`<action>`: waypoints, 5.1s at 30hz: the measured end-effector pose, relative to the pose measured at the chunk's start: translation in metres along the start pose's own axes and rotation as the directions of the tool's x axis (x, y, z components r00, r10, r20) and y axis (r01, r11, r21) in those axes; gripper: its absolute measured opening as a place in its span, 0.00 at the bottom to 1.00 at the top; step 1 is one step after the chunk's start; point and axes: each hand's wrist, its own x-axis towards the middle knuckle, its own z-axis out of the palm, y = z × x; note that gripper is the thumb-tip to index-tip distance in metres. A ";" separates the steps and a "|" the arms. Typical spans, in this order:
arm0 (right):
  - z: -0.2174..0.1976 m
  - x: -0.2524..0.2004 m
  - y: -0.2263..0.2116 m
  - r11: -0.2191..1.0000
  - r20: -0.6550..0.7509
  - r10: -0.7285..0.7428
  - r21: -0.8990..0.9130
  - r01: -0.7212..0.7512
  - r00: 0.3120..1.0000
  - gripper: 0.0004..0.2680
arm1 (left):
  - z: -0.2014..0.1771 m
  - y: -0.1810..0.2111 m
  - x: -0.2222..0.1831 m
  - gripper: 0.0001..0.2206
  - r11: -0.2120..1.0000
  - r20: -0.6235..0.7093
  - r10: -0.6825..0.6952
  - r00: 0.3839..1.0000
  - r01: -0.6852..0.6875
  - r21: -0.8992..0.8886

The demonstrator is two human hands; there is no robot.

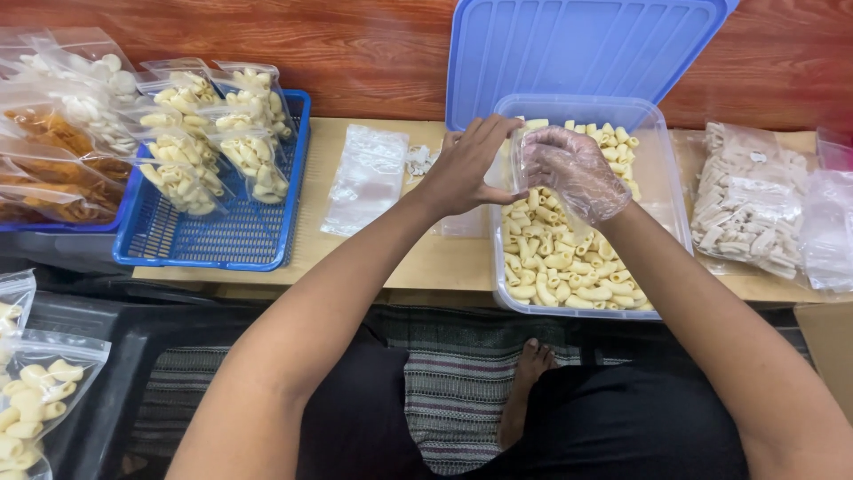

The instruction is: Packing dry pasta from a large container into small plastic bags manually.

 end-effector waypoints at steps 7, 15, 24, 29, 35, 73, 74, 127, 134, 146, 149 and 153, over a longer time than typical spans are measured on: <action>0.007 -0.003 -0.002 0.999 0.001 -0.036 -0.024 0.036 0.999 0.10 | -0.005 0.000 -0.002 0.36 0.998 0.015 0.002 1.000 -0.001 -0.058; -0.001 0.010 0.015 0.991 -0.093 -0.106 -0.091 0.098 0.990 0.12 | 0.001 -0.004 -0.001 0.37 0.967 0.085 -0.003 0.996 -0.019 0.254; 0.022 -0.015 -0.027 0.875 0.077 -0.010 -0.482 0.047 0.997 0.08 | 0.007 -0.010 -0.001 0.42 0.932 0.054 -0.053 0.997 0.030 0.362; 0.003 0.000 0.007 0.863 0.258 -0.262 -0.369 0.345 0.930 0.03 | 0.004 -0.004 0.003 0.44 0.932 0.024 0.009 1.000 -0.017 0.362; -0.001 -0.003 0.011 0.872 0.248 -0.291 -0.328 0.362 0.924 0.02 | 0.009 -0.014 0.004 0.42 0.951 0.062 0.037 0.997 -0.054 0.303; -0.105 0.029 0.088 0.109 0.201 0.232 -0.978 0.180 0.952 0.23 | 0.014 -0.016 0.003 0.38 0.957 0.200 0.037 0.979 -0.092 0.274; -0.108 0.032 0.093 0.120 0.161 0.220 -0.983 0.137 0.962 0.21 | 0.015 -0.016 0.003 0.38 0.958 0.199 0.040 0.979 -0.094 0.270; -0.047 -0.010 -0.020 0.318 0.241 0.433 -0.943 0.103 0.869 0.30 | 0.025 -0.012 0.007 0.38 0.986 0.189 0.015 0.982 -0.045 0.160; -0.048 -0.012 0.028 0.001 0.136 0.504 -0.988 0.157 0.853 0.38 | 0.021 -0.008 0.007 0.36 0.990 0.216 0.009 0.976 -0.040 0.138; -0.081 0.008 0.078 -0.033 0.174 0.381 -0.979 0.201 0.908 0.31 | 0.024 -0.008 0.006 0.31 0.990 0.198 0.016 0.980 -0.043 0.132; -0.083 0.005 0.071 -0.012 0.157 0.377 -0.985 0.174 0.913 0.31 | 0.022 -0.003 0.005 0.32 0.991 0.201 0.013 0.980 -0.039 0.127; -0.087 0.007 0.079 -0.060 0.186 0.374 -0.973 0.224 0.908 0.29 | 0.019 -0.003 0.005 0.35 0.991 0.209 0.006 0.978 -0.034 0.132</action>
